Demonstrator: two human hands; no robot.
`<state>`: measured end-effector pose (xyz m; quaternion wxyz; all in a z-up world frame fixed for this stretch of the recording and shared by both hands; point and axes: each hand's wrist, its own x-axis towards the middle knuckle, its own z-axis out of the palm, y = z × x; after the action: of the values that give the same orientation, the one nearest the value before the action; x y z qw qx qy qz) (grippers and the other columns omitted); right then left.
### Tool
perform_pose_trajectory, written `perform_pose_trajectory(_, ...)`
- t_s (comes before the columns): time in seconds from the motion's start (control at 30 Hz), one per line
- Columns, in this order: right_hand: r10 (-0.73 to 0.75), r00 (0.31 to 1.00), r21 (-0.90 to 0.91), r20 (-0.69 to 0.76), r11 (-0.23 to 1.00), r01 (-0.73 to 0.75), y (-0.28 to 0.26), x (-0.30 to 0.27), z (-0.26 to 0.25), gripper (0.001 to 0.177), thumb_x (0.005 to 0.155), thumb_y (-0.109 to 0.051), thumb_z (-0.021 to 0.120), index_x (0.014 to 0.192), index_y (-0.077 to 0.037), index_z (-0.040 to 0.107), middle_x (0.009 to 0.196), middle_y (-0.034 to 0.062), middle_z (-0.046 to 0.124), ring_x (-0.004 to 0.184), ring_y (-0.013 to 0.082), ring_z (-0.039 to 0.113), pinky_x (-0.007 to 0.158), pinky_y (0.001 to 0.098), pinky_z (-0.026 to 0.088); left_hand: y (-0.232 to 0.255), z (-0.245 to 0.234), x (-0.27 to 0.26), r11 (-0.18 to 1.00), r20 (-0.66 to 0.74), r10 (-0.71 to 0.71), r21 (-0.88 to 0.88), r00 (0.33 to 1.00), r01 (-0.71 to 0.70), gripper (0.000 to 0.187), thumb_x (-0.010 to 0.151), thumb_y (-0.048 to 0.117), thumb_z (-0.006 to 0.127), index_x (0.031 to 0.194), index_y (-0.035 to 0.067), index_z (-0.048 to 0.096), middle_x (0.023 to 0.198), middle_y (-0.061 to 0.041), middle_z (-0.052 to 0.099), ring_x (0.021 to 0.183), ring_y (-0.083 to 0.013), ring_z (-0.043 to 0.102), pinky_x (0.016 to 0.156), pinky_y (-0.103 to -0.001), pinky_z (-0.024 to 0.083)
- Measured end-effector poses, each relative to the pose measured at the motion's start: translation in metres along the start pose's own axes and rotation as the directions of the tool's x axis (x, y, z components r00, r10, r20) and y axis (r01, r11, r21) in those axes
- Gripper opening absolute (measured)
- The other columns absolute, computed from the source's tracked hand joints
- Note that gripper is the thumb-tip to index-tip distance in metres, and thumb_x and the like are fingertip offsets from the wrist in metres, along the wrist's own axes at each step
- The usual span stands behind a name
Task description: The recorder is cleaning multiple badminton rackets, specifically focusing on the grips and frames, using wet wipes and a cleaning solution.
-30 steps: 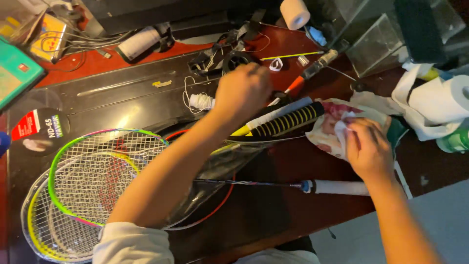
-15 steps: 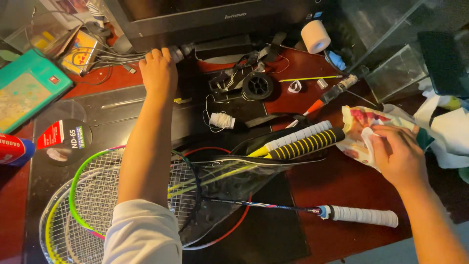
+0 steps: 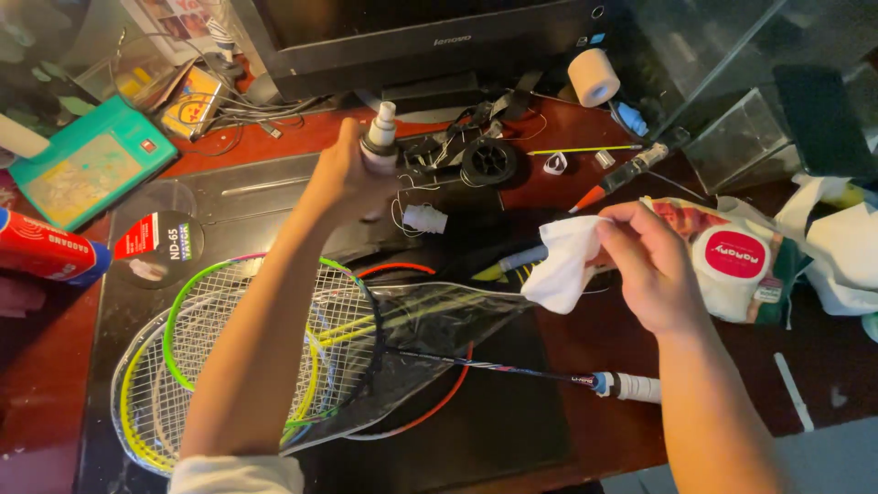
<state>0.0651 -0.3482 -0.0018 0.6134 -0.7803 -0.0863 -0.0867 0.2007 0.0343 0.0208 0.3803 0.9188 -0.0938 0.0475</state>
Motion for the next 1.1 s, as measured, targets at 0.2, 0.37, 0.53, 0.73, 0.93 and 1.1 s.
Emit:
perform_pose_trajectory(0.2,0.136,0.973,0.777,0.187,0.585,-0.231,0.003,-0.010,0.041,0.015,0.115,-0.016,0.053,0.124,-0.005,0.059,0.104,0.0078,0.066,0.096,0.0192,0.068,0.091,0.0465,0.059,0.081,0.036,-0.115,0.356,0.158,0.296,-0.933,0.942,0.045,0.053,0.079,-0.007,0.069,0.127,0.005,0.049,0.106,-0.006,0.070,0.102,-0.0171,0.071,0.093,-0.038,0.058)
perform_pose_trajectory(0.37,0.158,0.934,0.824,0.320,0.440,-0.356,0.000,-0.025,0.045,0.023,0.113,-0.022,0.048,0.126,-0.006,0.058,0.117,0.0136,0.069,0.102,0.0259,0.071,0.090,0.0477,0.058,0.095,0.051,-0.144,0.405,0.268,0.295,-0.905,0.917,0.134,0.035,0.092,0.006,0.071,0.123,0.004,0.056,0.101,-0.001,0.062,0.092,-0.0093,0.058,0.082,-0.028,0.050)
perform_pose_trajectory(0.53,0.185,0.890,0.777,0.416,0.437,-0.454,-0.015,-0.030,0.049,0.032,0.109,-0.028,0.044,0.129,-0.007,0.057,0.119,0.0185,0.071,0.105,0.0352,0.072,0.084,0.0600,0.059,0.089,0.063,-0.145,0.340,0.327,0.183,-0.906,0.927,0.252,0.044,0.105,0.045,0.054,0.101,0.003,0.065,0.086,0.001,0.063,0.075,-0.0075,0.055,0.066,-0.023,0.046)
perform_pose_trajectory(0.73,0.161,0.863,0.768,0.479,0.400,-0.501,-0.010,-0.040,0.054,0.039,0.109,-0.025,0.042,0.142,-0.005,0.051,0.132,0.0193,0.065,0.120,0.0386,0.065,0.092,0.0689,0.056,0.109,0.054,-0.139,0.858,0.200,0.049,-0.510,0.979,0.061,0.049,0.087,0.051,0.066,0.085,0.002,0.068,0.068,-0.003,0.063,0.066,-0.0077,0.057,0.058,-0.028,0.048)
perform_pose_trajectory(0.93,0.081,0.869,0.811,0.488,0.326,-0.486,-0.002,-0.048,0.049,0.038,0.110,-0.025,0.044,0.143,-0.009,0.052,0.142,0.0212,0.059,0.129,0.0425,0.060,0.098,0.0766,0.051,0.104,0.055,-0.141,0.910,0.060,0.185,-0.386,0.981,-0.148,0.060,0.083,0.063,0.062,0.085,0.003,0.066,0.074,-0.010,0.062,0.069,-0.0205,0.062,0.064,-0.034,0.048)
perform_pose_trajectory(1.1,-0.007,0.865,0.848,0.502,0.198,-0.491,0.002,-0.051,0.049,0.030,0.113,-0.022,0.046,0.141,-0.014,0.055,0.148,0.0211,0.057,0.134,0.0466,0.057,0.100,0.0807,0.048,0.108,0.051,-0.141,0.940,-0.022,0.238,-0.245,0.971,-0.236,0.056,0.079,0.059,0.065,0.086,0.004,0.066,0.079,-0.012,0.060,0.079,-0.0303,0.062,0.069,-0.040,0.047)
